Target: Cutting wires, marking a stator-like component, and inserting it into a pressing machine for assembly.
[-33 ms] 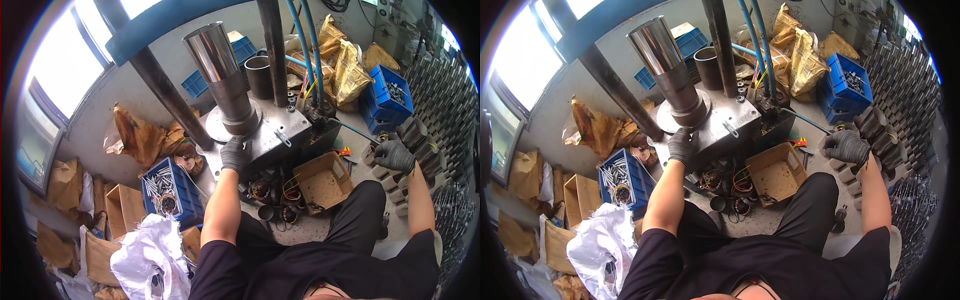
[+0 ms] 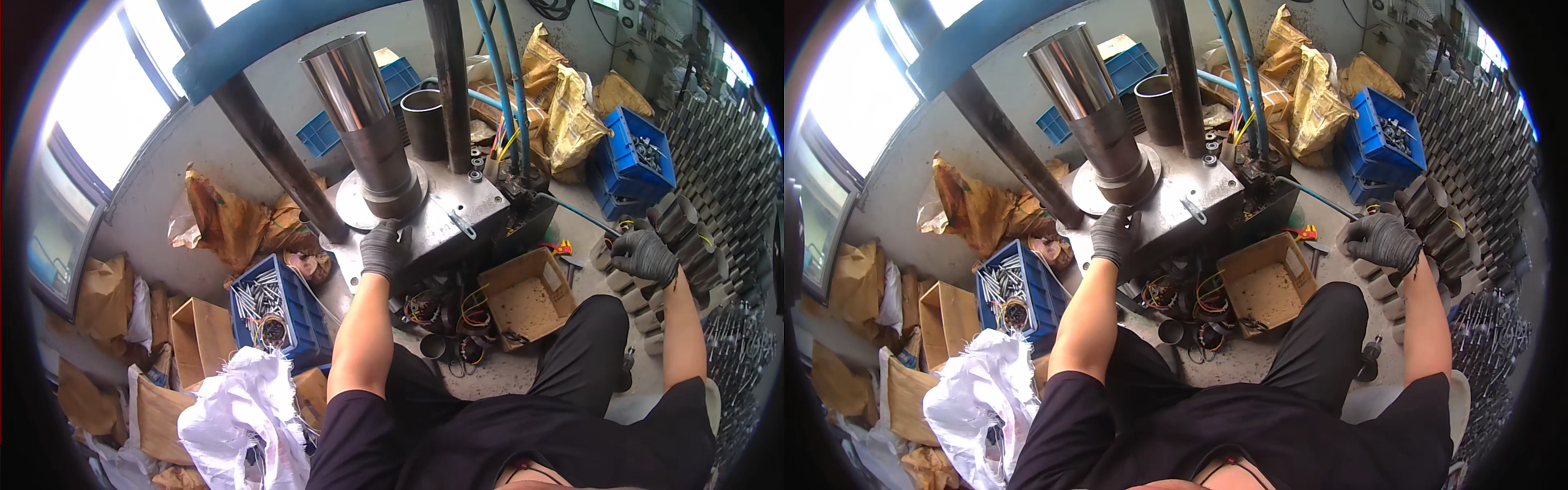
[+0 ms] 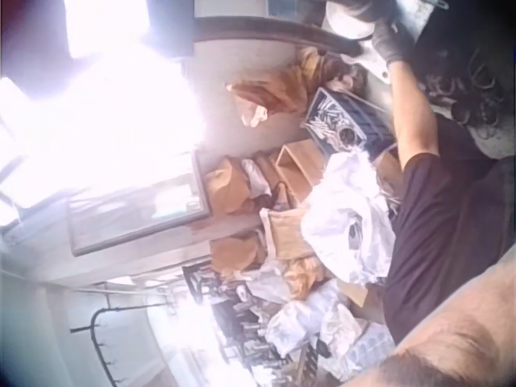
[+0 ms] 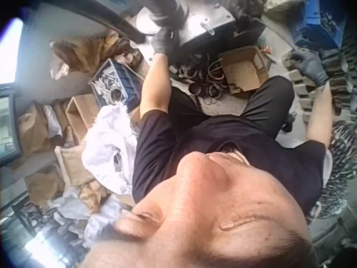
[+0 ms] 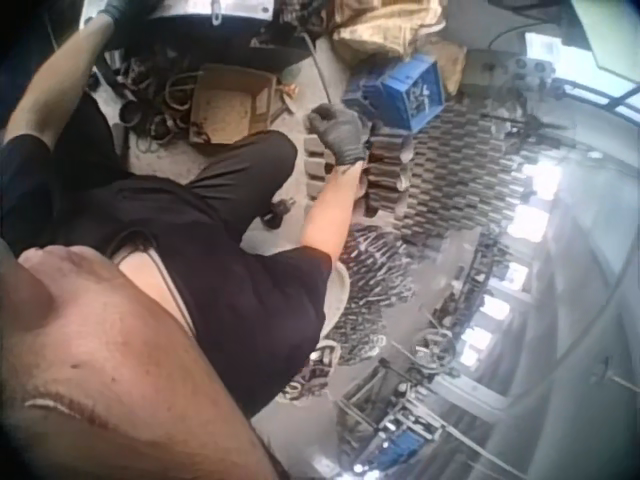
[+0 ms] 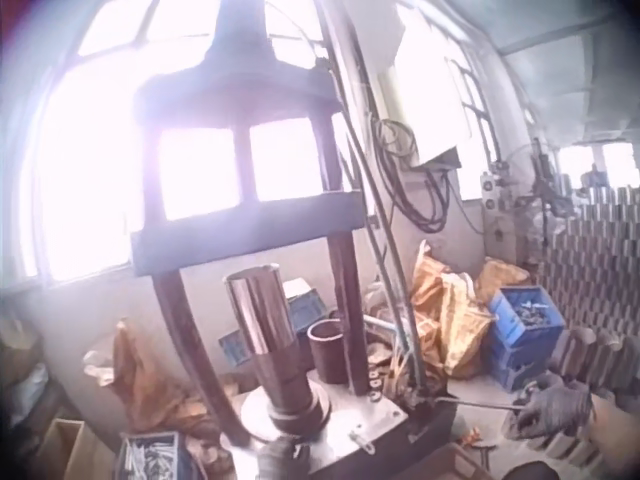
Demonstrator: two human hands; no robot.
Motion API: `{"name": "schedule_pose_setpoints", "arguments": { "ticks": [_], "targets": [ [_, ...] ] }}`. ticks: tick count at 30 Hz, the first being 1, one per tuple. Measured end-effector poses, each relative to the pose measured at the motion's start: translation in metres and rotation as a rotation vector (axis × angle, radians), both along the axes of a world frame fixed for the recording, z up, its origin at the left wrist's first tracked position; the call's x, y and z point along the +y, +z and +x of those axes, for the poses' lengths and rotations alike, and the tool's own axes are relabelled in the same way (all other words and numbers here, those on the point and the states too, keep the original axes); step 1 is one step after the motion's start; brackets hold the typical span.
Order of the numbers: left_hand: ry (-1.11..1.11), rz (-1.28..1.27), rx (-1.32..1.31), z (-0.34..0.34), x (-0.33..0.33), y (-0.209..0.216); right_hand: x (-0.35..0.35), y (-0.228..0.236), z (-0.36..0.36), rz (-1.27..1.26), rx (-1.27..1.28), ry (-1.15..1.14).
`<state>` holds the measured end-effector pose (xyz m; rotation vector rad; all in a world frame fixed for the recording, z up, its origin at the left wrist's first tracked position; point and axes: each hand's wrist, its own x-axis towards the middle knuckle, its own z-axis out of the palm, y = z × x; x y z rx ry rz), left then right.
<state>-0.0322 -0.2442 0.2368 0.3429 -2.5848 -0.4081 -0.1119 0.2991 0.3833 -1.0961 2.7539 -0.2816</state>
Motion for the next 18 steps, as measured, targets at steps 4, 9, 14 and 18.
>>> {"name": "schedule_pose_setpoints", "arguments": {
  "ticks": [4,9,14,18],
  "targets": [
    [0.033,-0.021,-0.063,-0.008,-0.009,0.0,-0.01,0.002,0.006,-0.056,0.007,-0.081],
    [0.062,-0.089,-0.075,-0.008,0.012,-0.004,-0.001,-0.004,-0.002,-0.135,-0.026,-0.11],
    [0.086,-0.131,-0.078,0.0,0.026,-0.001,-0.005,0.004,-0.007,-0.114,-0.032,-0.138],
    [0.07,-0.068,-0.029,-0.004,0.026,0.0,-0.019,0.026,-0.005,-0.158,-0.147,-0.237]
  ]
}}
